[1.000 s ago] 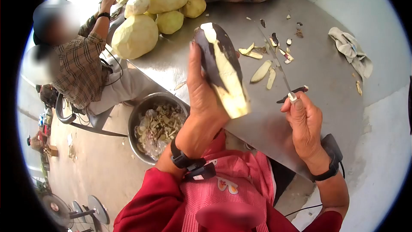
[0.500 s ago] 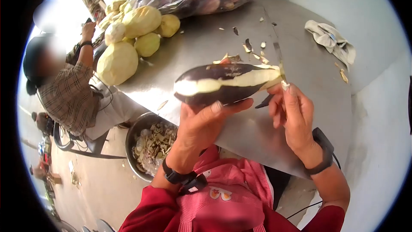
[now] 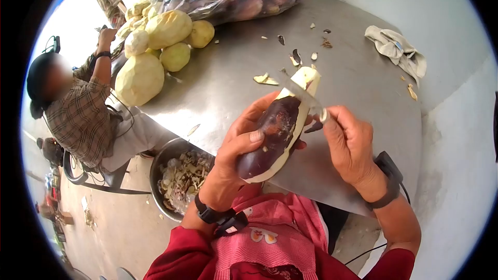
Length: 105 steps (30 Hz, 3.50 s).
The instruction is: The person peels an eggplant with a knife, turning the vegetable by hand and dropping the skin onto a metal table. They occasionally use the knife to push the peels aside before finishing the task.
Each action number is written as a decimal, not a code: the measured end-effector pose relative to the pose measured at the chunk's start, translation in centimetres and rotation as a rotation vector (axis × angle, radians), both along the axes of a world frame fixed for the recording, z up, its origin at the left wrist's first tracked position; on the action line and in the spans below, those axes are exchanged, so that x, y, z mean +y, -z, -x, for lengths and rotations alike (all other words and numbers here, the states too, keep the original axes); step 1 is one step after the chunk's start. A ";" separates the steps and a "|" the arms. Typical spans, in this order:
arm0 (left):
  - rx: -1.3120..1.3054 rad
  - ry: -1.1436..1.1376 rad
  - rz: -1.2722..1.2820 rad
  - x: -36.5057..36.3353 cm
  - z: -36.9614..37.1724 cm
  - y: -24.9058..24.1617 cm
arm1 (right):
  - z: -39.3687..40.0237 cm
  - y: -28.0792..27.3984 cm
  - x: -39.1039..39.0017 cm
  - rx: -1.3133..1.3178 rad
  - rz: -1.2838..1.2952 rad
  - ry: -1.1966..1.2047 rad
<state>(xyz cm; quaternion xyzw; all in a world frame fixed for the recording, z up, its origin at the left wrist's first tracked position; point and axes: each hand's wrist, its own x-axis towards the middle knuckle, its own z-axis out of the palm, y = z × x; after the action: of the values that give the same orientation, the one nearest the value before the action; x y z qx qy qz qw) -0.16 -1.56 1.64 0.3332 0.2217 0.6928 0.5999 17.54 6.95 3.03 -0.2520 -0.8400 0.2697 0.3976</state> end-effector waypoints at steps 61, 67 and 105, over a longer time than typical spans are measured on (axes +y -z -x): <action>-0.514 0.238 0.063 0.1 1.1 1.6 | -0.4 1.2 3.4 0.114 0.023 0.169; -0.481 0.388 0.053 0.1 1.6 1.8 | -0.9 0.0 2.8 0.237 0.489 -0.043; -0.262 -0.242 0.195 0.8 2.3 0.3 | -0.3 0.2 1.3 0.212 0.745 -0.217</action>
<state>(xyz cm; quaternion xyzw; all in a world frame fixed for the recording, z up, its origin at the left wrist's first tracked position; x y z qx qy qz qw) -2.46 -0.73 1.35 0.1512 0.2464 0.7725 0.5654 17.84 8.27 2.80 -0.2595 -0.6607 0.6207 0.3329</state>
